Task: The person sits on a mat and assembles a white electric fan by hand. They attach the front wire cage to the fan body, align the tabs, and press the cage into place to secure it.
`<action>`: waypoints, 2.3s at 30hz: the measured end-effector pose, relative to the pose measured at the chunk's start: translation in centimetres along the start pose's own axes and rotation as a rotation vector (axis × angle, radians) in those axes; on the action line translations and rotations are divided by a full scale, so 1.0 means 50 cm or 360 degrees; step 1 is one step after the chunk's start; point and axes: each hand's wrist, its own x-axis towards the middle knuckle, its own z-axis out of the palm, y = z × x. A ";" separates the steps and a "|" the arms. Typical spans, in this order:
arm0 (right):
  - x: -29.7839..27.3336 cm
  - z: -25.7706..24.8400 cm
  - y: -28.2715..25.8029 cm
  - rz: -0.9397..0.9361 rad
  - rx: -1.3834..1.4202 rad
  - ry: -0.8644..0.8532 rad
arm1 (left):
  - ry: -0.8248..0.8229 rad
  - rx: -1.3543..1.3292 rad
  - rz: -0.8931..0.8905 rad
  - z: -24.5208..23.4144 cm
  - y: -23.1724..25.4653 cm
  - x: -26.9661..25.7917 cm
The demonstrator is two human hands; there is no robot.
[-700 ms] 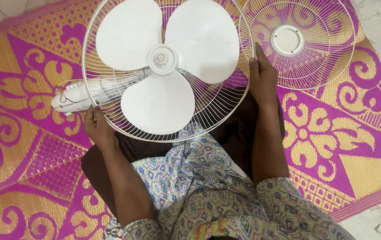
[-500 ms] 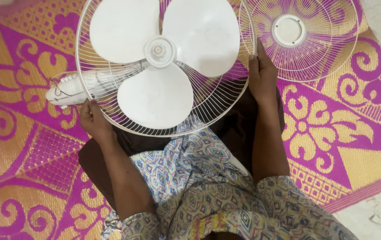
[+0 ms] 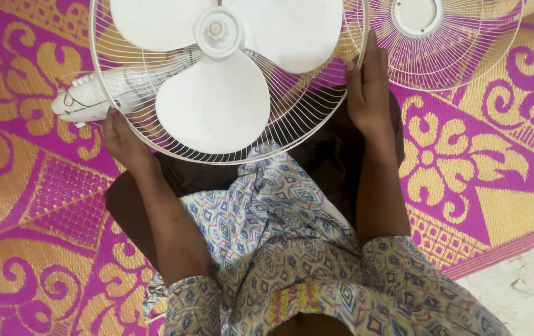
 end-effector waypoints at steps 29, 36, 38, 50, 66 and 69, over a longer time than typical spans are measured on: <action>-0.053 -0.040 -0.044 -0.0458 -0.0057 -0.0070 | -0.0333 0.1247 0.1561 0.122 0.038 -0.236; -0.051 -0.037 -0.031 -0.0435 0.0066 -0.0026 | -0.0864 0.1387 0.1811 0.178 0.061 -0.338; -0.058 -0.027 -0.030 -0.0397 0.0099 0.0033 | -0.0855 0.1386 0.1799 0.180 0.070 -0.341; -0.040 0.037 0.048 0.1081 0.1624 0.0260 | -0.0901 0.1163 0.1585 0.184 0.105 -0.349; 0.006 0.008 0.038 0.0777 0.1757 0.0234 | -0.0879 0.1276 0.1567 0.183 0.159 -0.366; 0.021 0.006 0.032 0.0715 0.1816 0.0191 | -0.0823 0.1320 0.1582 0.190 0.159 -0.366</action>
